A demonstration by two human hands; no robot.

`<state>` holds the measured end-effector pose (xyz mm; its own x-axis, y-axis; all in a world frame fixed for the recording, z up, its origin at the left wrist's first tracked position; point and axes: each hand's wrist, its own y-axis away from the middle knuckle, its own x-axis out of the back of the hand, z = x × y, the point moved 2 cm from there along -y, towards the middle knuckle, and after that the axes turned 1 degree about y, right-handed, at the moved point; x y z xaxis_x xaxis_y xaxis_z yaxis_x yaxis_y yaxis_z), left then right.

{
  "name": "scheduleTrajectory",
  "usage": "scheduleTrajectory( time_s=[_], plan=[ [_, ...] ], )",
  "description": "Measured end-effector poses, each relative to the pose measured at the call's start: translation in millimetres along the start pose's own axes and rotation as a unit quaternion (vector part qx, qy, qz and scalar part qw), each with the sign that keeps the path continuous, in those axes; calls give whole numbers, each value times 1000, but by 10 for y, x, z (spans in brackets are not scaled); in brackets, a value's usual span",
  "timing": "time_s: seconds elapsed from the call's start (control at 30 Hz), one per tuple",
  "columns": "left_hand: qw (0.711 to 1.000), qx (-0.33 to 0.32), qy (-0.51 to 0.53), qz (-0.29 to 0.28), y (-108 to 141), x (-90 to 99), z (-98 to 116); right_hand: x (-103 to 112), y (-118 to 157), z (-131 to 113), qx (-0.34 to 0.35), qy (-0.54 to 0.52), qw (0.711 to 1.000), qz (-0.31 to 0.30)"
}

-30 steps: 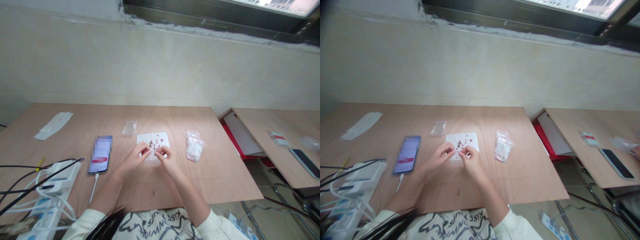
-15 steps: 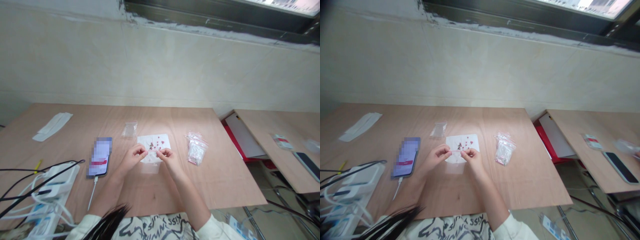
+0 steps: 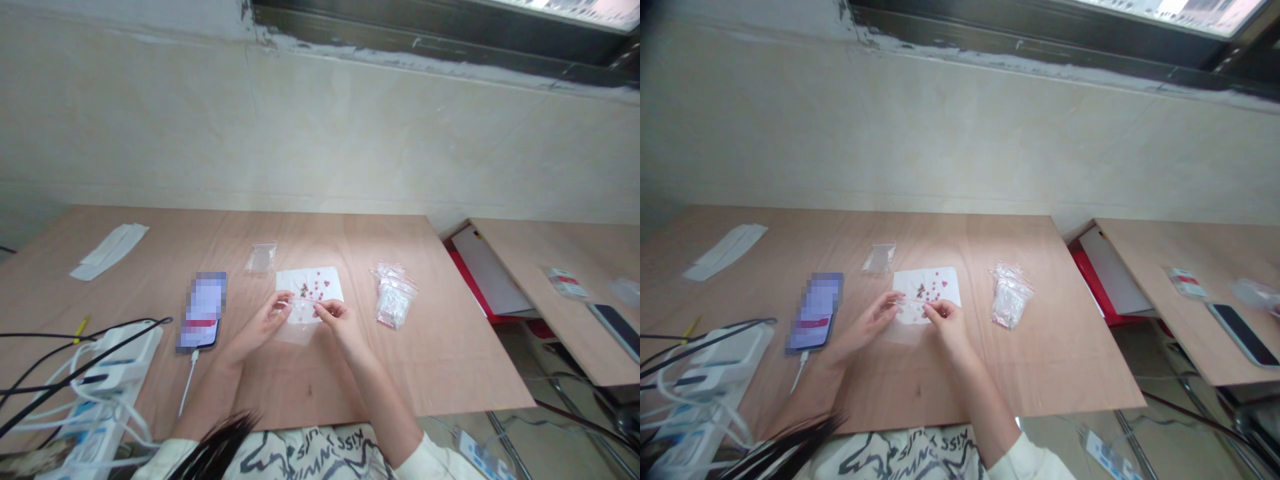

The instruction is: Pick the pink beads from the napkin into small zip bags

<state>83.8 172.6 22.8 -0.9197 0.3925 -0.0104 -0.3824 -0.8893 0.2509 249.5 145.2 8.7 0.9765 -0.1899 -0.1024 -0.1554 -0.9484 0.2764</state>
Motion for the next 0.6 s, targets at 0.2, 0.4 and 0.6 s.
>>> scheduleTrajectory(
  time_s=[0.2, 0.4, 0.6],
  plan=[
    [998, -24, 35, 47, -83, 129, -95, 105, -91, -39, 46, 85, 994, 58],
    [947, -84, -162, 263, -759, 773, 1, 843, -121, -146, 74, 456, 810, 360],
    [848, -108, -404, 326, -964, 892, -3, 1108, -31, 20, 18, 573, 718, 395]
  ],
)
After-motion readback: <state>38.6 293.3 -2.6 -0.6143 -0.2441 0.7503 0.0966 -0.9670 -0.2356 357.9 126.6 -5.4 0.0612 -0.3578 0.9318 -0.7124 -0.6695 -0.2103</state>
